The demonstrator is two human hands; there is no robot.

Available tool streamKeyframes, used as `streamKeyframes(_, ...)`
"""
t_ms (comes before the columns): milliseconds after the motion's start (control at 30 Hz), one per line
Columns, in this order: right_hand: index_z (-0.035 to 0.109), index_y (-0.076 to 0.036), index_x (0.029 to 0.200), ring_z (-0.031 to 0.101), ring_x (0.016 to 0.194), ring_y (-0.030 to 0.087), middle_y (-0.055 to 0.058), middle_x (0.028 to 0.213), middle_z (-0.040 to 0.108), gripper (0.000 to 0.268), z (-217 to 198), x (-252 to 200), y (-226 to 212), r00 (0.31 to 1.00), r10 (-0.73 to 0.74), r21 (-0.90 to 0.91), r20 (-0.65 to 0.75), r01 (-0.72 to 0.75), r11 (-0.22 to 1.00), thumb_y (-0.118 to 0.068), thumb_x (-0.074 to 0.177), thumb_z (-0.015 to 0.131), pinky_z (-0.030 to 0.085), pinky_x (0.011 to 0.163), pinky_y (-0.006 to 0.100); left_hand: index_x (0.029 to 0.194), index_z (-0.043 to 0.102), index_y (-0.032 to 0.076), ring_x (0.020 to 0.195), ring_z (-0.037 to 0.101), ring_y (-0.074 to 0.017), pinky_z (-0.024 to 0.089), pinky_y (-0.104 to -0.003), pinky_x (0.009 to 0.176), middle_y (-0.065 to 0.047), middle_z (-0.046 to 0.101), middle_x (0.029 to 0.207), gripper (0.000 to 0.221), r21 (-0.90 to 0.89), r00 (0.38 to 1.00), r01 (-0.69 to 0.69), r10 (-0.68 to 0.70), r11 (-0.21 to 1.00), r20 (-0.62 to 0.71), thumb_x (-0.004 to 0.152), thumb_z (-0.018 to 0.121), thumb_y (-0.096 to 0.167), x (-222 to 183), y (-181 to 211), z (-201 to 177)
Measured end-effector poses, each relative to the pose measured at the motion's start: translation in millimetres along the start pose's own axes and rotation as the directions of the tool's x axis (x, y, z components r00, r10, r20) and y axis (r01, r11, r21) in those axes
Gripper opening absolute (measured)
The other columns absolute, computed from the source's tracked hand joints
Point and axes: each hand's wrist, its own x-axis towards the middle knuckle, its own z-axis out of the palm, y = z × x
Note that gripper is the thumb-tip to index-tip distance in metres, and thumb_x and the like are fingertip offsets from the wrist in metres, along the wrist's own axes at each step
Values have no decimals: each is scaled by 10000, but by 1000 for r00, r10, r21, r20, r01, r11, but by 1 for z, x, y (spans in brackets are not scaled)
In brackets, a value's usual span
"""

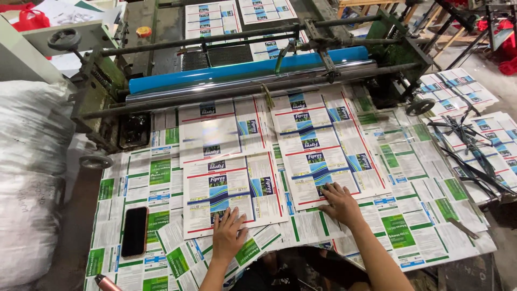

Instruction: Aligning and sorting printed labels at a printing station.

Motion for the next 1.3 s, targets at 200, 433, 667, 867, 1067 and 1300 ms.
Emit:
streamKeyframes(200,661,-130,1275,555,1300,368,123,1393,613,623,6,8,19,989,-144,-158,12,145,977,-369,720,813,497,1010,486,1250,736,237,1427,432,-292,235,-535,1195,-45,566,1471,410,-11,999,5,-6,1000,-41,854,738,343,0,-1,3)
streamKeyframes(433,673,-161,1161,723,1050,294,36,1183,744,217,-25,28,18,988,26,-133,150,-6,991,-230,960,629,556,992,467,1221,753,272,1405,483,-272,253,-518,1195,-18,617,1439,300,3,996,17,-16,1000,-89,939,653,290,-1,-2,7)
streamKeyframes(667,677,-111,1087,684,1194,326,92,1205,744,298,-81,7,-36,951,-39,-64,-308,20,998,14,839,570,473,1087,566,1209,754,267,1388,509,-275,274,-527,1188,-22,632,1422,302,49,989,-18,25,999,-148,928,644,280,-2,-3,10)
streamKeyframes(867,682,-103,1106,633,1239,369,113,1246,723,308,-8,-34,-36,957,40,24,-288,-35,999,-2,832,586,464,1050,586,1206,749,254,1372,535,-282,301,-527,1180,-25,642,1412,287,73,983,-38,51,997,-178,944,643,308,-1,2,5)
streamKeyframes(1067,722,-163,1191,619,1241,367,99,1265,715,360,14,-33,-42,960,52,22,-275,-48,999,-54,861,630,458,1048,568,1191,760,269,1369,537,-281,305,-536,1182,-18,654,1393,269,69,987,-19,30,997,-161,963,635,339,-2,-5,14)
streamKeyframes(1300,747,-221,1246,598,1317,350,76,1334,707,552,18,-7,-31,972,89,-37,-216,-99,994,14,766,609,431,1120,545,1197,761,266,1369,534,-279,308,-531,1177,-18,651,1397,282,64,985,-19,30,998,-172,956,636,337,-1,-3,12)
